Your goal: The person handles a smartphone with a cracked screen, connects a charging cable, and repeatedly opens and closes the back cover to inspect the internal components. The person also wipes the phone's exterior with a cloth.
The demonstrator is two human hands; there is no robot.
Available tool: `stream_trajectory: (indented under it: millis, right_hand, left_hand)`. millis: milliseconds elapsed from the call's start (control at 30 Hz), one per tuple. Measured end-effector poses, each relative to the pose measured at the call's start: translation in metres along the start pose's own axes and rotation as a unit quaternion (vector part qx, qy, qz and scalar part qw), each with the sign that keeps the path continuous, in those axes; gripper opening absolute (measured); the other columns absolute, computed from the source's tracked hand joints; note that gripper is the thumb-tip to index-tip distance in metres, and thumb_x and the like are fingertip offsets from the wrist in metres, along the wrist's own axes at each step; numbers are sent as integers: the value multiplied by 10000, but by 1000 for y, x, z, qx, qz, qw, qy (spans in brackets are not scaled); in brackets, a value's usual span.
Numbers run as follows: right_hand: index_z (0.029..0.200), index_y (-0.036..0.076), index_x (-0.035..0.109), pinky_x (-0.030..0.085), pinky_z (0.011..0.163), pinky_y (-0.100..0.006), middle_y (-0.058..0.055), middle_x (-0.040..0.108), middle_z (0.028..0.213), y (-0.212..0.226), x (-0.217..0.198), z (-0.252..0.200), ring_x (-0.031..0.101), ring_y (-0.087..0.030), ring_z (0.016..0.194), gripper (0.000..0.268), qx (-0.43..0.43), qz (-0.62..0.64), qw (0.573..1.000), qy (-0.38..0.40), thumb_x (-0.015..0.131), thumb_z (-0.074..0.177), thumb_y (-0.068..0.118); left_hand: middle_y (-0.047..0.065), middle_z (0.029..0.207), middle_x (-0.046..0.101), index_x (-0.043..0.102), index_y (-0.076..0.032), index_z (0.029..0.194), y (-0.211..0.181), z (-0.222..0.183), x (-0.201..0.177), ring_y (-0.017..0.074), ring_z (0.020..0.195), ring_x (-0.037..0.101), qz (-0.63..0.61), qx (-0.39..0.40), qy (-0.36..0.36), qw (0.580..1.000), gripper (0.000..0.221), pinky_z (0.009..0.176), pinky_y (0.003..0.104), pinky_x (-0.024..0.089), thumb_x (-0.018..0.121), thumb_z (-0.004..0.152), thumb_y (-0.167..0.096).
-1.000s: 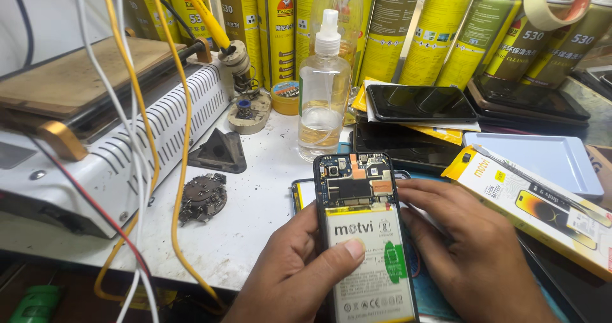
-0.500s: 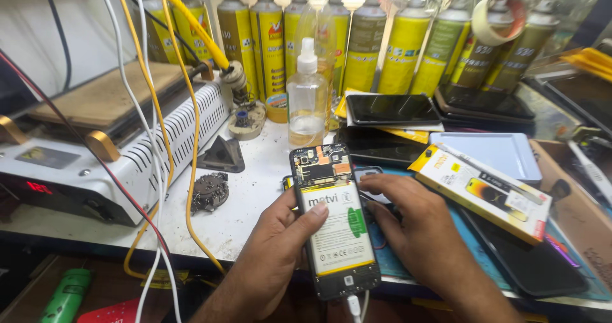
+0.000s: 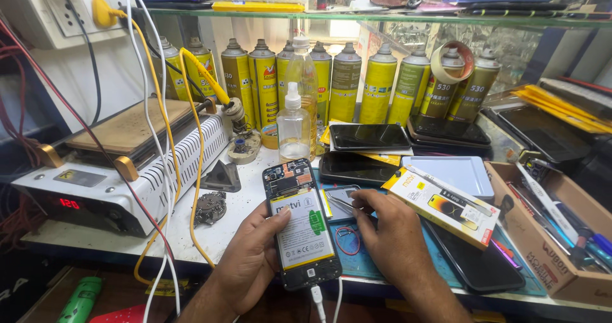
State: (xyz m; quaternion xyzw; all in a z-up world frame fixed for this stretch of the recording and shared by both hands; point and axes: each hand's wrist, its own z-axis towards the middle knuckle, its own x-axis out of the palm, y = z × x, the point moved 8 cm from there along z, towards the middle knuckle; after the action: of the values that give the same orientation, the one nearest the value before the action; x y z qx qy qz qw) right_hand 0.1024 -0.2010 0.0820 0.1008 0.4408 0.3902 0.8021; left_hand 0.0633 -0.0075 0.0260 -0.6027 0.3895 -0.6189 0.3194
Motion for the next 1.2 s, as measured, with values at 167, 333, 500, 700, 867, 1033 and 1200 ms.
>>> stream_trajectory:
  millis: [167, 333, 500, 700, 867, 1033, 1200]
  right_hand:
    - [1049, 55, 728, 594, 771, -371, -106, 781, 948, -5, -4, -1, 768, -257, 870, 212, 9, -9, 1000, -18, 725, 839, 93]
    - [1055, 63, 743, 566, 810, -404, -124, 774, 952, -9, -1, 0, 743, -294, 904, 289, 11, -33, 999, -15, 785, 788, 167]
    - [1001, 51, 754, 557, 835, -407, -123, 781, 949, -8, 1, 3, 739, -290, 916, 293, 5, -43, 999, -33, 809, 764, 215]
    - [1018, 58, 762, 571, 838, -380, -125, 785, 968, -9, 5, 2, 759, -264, 917, 311, 15, -47, 998, -33, 798, 767, 237]
    - [1035, 57, 761, 580, 723, -368, -113, 789, 987, -5, 5, 3, 768, -243, 832, 308, 28, -43, 999, -13, 786, 788, 238]
    - [1122, 107, 758, 568, 622, -363, -85, 795, 1003, -2, 4, 3, 684, -243, 649, 363, 90, -49, 995, 9, 799, 814, 295]
    - [1084, 105, 763, 567, 649, -363, -97, 796, 983, 0, 4, 3, 673, -245, 631, 305, 69, -53, 996, -1, 776, 848, 298]
  left_hand:
    - [84, 1080, 743, 605, -73, 1265, 0, -1, 1, 163, 948, 736, 22, -5, -18, 1000, 361, 811, 374, 636, 518, 961, -247]
    - [113, 1039, 764, 624, -6, 1220, -12, 13, 4, 165, 905, 743, 12, 68, 21, 997, 331, 815, 338, 630, 582, 963, -210]
    - [134, 1001, 755, 617, 5, 1191, -16, 27, -6, 163, 832, 740, -28, 88, 13, 996, 288, 756, 326, 628, 596, 970, -179]
    - [120, 1022, 759, 601, -4, 1209, -9, 29, -11, 151, 861, 746, -32, 72, 4, 997, 292, 778, 313, 631, 577, 980, -183]
    - [116, 1042, 754, 581, -16, 1229, -6, 29, -11, 141, 877, 748, -28, 62, 7, 998, 300, 781, 309, 630, 568, 986, -191]
    - [127, 1040, 753, 580, -1, 1246, -11, 24, -6, 158, 883, 751, -31, 63, 22, 997, 325, 767, 322, 640, 566, 983, -192]
    - [132, 1061, 750, 568, 3, 1270, -6, 23, -9, 168, 920, 752, -24, 56, 46, 997, 336, 793, 322, 642, 574, 978, -164]
